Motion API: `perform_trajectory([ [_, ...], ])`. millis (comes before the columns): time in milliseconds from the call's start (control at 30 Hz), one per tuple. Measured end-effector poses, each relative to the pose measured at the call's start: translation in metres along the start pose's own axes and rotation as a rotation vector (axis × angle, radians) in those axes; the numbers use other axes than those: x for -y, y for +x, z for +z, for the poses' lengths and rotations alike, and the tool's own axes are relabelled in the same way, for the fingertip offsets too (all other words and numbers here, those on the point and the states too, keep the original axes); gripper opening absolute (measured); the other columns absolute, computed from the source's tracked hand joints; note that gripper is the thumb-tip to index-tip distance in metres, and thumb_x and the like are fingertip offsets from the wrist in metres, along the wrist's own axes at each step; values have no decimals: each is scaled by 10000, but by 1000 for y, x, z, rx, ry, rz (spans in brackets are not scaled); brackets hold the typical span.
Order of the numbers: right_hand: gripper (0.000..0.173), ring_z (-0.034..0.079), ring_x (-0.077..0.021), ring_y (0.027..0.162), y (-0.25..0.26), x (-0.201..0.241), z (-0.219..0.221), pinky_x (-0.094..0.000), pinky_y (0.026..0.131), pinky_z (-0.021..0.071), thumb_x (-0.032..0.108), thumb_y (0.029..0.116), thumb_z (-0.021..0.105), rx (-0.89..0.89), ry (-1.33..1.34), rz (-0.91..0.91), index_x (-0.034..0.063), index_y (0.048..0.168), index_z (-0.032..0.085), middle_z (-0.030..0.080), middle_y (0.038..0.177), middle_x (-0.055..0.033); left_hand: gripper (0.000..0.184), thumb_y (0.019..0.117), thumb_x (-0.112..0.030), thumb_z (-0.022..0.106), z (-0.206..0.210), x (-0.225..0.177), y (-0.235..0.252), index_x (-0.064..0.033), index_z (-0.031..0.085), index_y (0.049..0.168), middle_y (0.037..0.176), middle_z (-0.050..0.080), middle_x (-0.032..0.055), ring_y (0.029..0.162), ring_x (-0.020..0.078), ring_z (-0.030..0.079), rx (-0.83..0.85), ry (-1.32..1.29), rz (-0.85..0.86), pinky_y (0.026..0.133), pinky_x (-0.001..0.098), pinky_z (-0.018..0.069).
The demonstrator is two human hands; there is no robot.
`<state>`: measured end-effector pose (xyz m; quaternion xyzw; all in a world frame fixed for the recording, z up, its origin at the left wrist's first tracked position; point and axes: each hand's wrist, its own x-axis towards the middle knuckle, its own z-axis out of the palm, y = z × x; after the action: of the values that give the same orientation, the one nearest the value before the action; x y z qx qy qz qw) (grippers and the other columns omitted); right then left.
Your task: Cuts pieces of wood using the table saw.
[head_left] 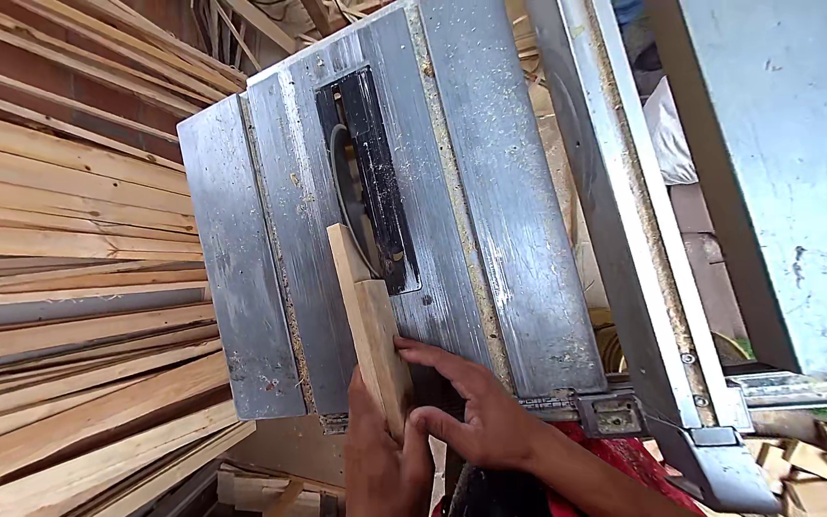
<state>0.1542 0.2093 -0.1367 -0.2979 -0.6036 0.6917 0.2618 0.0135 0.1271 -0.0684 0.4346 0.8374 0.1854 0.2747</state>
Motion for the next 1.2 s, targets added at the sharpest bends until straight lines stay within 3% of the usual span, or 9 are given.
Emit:
perform_trajectory([
  [167,572,542,-146,1371,-4,-2,-3,-396,1166,455,481,1006,612,-16,50,6,96,1428,594,613,1443,-65,889,826,-354,677,1,-9,3,193,334,1438,1143,681,188,982,133,699,34,50,19,859,349,606],
  [300,573,542,-157,1371,-11,-3,-4,-395,1167,454,482,1011,604,-9,62,-7,90,1428,591,607,1448,-75,885,807,-368,679,5,-9,-2,196,360,1410,1061,701,156,912,113,709,11,48,59,795,343,620],
  [400,597,541,-185,1374,-19,-5,-1,-416,1162,458,484,1004,609,-6,71,-35,63,1426,579,596,1453,-98,897,803,-361,694,4,-4,-12,190,351,1421,1095,687,169,939,124,700,29,40,74,815,340,615],
  [600,634,492,-253,1423,-42,-7,11,-447,1189,436,492,983,625,21,61,-74,29,1414,571,551,1490,-155,955,843,-455,694,-3,11,-45,178,318,1451,1087,685,183,914,126,703,60,-18,95,775,345,621],
  [767,649,512,-269,1407,-63,-1,18,-572,1220,353,538,964,640,67,-16,-81,63,1404,594,592,1463,-109,870,823,-238,751,-23,6,-85,185,331,1458,1139,689,222,982,157,708,56,-93,13,855,366,611],
  [833,658,498,-262,1420,-59,3,22,-566,1222,351,557,972,610,91,-43,-92,79,1424,579,577,1481,-98,867,844,-248,745,-25,6,-88,196,319,1455,1181,668,235,1026,147,695,13,-163,5,892,345,601],
  [933,634,540,-222,1379,-33,3,22,-468,1183,435,535,994,589,63,-58,-106,73,1428,578,592,1460,-102,893,857,-363,692,-18,11,-56,191,317,1447,1205,649,217,1050,149,679,-7,-215,8,902,345,596],
  [1033,550,567,-132,1345,-11,1,13,-389,1143,483,497,1010,597,10,-65,-62,128,1417,614,634,1420,-33,846,842,-377,695,-12,10,-13,188,388,1391,1152,672,176,1006,138,689,17,-178,12,888,338,601],
  [1200,551,555,-131,1355,-2,-1,2,-395,1147,476,482,1020,584,-23,15,-50,118,1433,593,618,1437,-43,837,838,-344,692,-12,-4,8,175,374,1413,1171,670,171,1017,138,688,56,-115,34,889,343,603],
])
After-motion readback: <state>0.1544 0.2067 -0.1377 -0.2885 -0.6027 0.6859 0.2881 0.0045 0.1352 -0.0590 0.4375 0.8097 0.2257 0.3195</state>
